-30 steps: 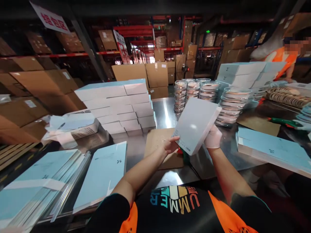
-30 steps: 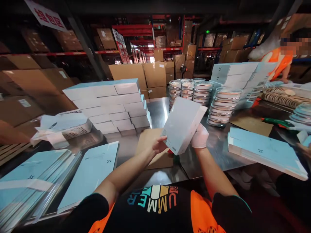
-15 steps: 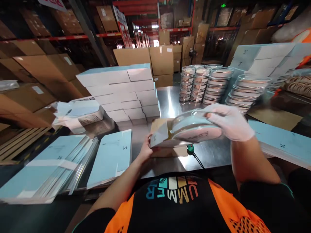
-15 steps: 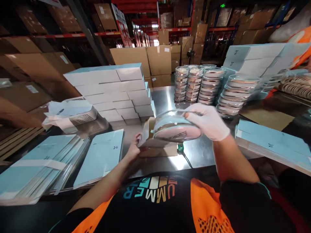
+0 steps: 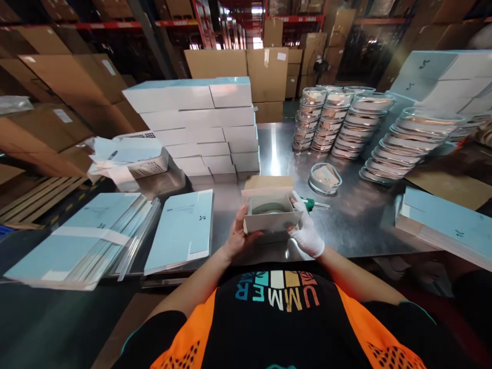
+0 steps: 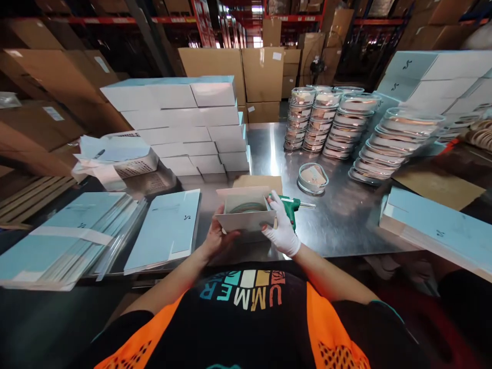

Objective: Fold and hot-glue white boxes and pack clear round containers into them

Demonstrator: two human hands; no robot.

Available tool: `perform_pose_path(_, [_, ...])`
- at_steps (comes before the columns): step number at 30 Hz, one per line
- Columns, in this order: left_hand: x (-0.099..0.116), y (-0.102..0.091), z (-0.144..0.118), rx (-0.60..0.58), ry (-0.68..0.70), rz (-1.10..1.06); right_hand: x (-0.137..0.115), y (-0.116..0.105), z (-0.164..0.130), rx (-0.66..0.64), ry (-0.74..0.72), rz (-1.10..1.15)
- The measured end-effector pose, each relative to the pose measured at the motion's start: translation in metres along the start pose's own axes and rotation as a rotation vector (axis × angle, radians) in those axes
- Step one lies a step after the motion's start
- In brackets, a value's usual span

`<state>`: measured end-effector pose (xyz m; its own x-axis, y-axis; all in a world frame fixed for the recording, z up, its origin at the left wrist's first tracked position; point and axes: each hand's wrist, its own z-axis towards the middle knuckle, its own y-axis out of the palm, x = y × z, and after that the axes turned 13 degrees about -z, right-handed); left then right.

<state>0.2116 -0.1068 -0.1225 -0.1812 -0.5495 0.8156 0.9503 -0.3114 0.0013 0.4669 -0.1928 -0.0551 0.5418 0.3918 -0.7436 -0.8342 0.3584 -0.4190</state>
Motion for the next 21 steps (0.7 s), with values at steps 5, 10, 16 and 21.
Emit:
perform_pose_path(5, [0.012,0.010,0.014,0.054,0.115,0.048,-0.009,0.044,0.020,0.135,0.244,0.155])
perform_pose_path(10, [0.002,0.007,0.012,0.070,0.153,0.037,-0.003,0.043,0.042,0.241,0.262,0.116])
perform_pose_path(16, [0.018,-0.006,0.034,0.110,0.031,0.020,0.029,-0.021,0.048,-0.096,0.453,-0.573])
perform_pose_path(21, [0.039,-0.006,0.042,0.269,-0.084,-0.073,0.061,-0.038,0.034,-0.267,0.759,-0.666])
